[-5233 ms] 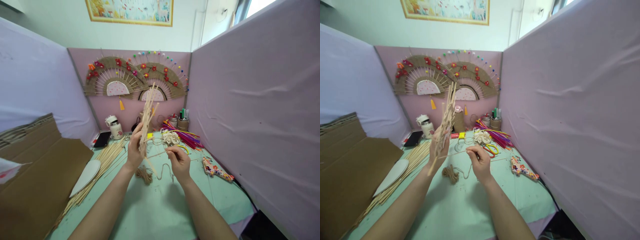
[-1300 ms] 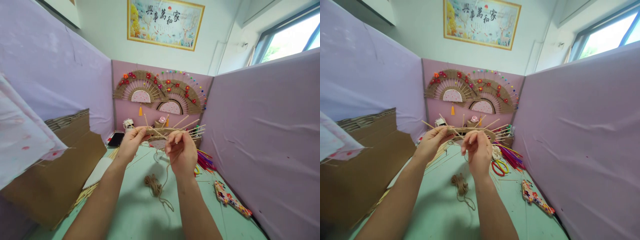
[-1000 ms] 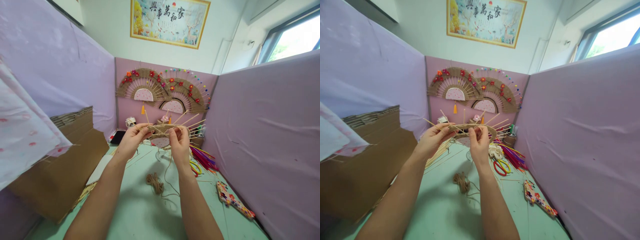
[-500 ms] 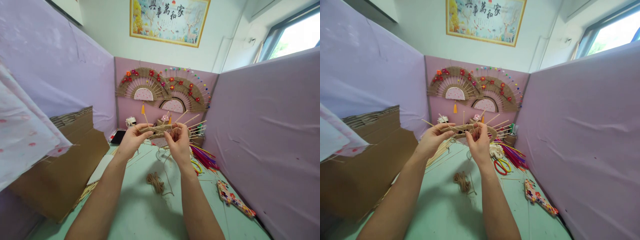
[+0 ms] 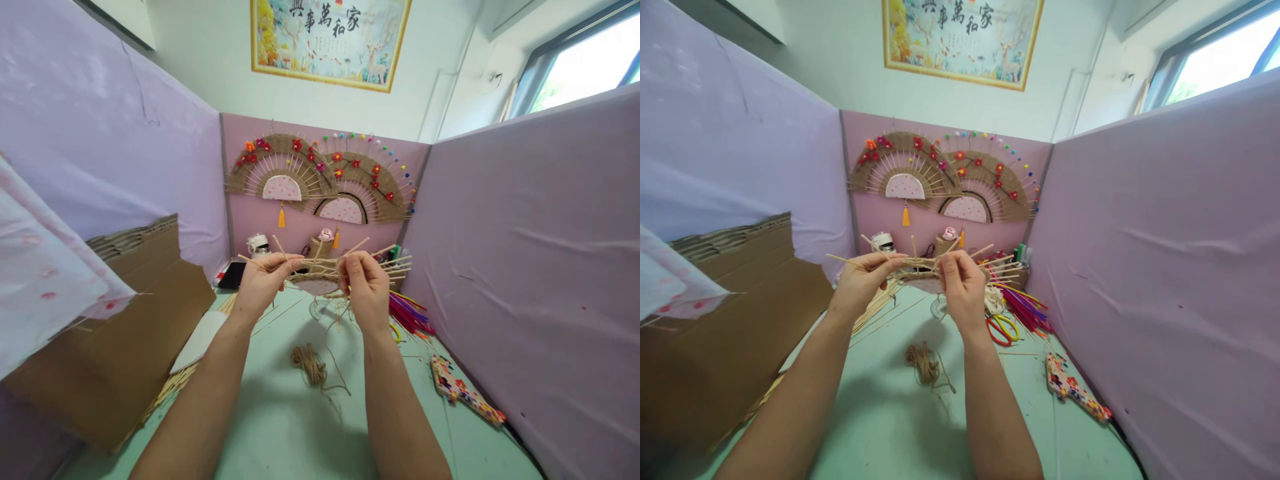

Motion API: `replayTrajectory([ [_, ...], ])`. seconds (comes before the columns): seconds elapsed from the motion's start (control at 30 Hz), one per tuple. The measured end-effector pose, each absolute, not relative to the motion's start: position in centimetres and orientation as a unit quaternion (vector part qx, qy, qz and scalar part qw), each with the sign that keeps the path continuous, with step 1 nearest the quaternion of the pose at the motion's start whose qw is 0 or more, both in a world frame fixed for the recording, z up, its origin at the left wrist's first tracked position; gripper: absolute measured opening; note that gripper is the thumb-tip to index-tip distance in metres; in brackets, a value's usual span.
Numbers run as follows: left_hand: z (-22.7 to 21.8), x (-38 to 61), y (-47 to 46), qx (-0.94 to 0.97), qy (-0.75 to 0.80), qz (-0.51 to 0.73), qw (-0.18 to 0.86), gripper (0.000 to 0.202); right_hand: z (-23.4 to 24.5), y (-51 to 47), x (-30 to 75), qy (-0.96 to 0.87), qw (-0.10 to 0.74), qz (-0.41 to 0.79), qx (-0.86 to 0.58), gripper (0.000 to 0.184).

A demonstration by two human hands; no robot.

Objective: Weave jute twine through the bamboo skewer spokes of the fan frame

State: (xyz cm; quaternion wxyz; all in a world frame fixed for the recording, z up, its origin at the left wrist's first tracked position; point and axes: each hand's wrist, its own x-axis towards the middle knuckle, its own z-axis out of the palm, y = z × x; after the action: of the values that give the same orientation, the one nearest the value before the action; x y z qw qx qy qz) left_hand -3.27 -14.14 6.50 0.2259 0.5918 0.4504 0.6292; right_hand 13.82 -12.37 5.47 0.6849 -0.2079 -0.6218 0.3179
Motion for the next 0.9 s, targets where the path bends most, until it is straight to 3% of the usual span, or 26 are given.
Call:
replayTrajectory([
  [0.2,6.5,-3.4,-14.1,0.585,0.463,0.629,0.217,0.025,6.7,-14.1,15.6,-0.561,0.699,0.419,-0.145,0.028],
  [0.53,6.4,-3.0,-14.1,0.591,0.449,0.628,0.232,0.027,7.7,-16.9,17.1,-0.537,0.730,0.412,-0.100,0.020],
  [0.9,6.3,-3.4,-13.5,0.559,0.455,0.652,0.236,0.024,7.7,-15.8,16.7,-0.469,0.774,0.397,-0.155,0.022],
])
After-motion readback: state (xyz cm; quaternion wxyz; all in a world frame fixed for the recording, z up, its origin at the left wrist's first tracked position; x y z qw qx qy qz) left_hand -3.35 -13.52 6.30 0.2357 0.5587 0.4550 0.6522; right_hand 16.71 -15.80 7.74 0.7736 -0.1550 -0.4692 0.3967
